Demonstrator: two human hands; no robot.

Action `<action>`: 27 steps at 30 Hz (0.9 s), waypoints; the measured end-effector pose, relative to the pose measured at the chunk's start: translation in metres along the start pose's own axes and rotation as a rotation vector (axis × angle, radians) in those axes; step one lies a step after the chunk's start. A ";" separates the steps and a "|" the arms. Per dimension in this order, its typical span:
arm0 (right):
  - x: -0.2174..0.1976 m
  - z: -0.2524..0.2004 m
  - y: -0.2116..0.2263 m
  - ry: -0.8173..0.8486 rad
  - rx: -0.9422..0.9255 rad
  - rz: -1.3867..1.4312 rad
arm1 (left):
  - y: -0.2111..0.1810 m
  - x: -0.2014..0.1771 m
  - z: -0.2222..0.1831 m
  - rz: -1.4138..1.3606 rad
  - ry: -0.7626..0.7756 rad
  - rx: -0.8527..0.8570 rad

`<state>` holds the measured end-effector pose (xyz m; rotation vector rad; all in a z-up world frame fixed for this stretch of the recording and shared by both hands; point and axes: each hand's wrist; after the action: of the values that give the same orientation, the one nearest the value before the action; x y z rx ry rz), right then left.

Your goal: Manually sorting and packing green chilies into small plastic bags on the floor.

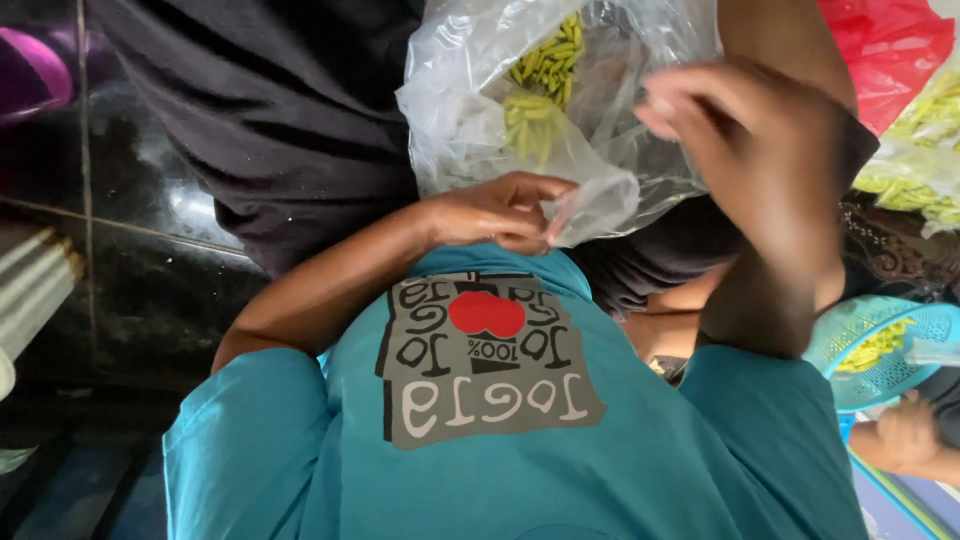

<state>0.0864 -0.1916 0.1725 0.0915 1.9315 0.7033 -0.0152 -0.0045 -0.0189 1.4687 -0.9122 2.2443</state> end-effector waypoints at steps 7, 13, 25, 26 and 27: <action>0.215 0.120 -0.185 0.156 -0.209 -0.037 | -0.012 0.009 -0.001 0.037 0.056 -0.042; 0.215 0.110 -0.181 0.502 0.123 -0.236 | -0.016 0.009 0.001 0.021 0.102 -0.016; 0.144 0.083 -0.155 0.341 0.116 -0.103 | -0.013 0.009 -0.004 0.032 0.002 -0.060; 0.136 0.077 -0.159 0.228 -0.004 -0.067 | -0.013 0.009 -0.003 0.022 -0.007 -0.059; 0.127 0.071 -0.164 0.117 -0.124 -0.029 | -0.012 0.010 -0.002 0.012 -0.015 -0.059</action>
<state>0.1277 -0.2503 -0.0353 -0.0562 1.9910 0.8231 -0.0140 0.0052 -0.0065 1.4602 -0.9865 2.1980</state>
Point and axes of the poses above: each hand's wrist, its own z-axis towards the middle knuckle, its own x-axis out of the palm, y = z × x, and after that the axes turned 12 degrees about x, right-handed
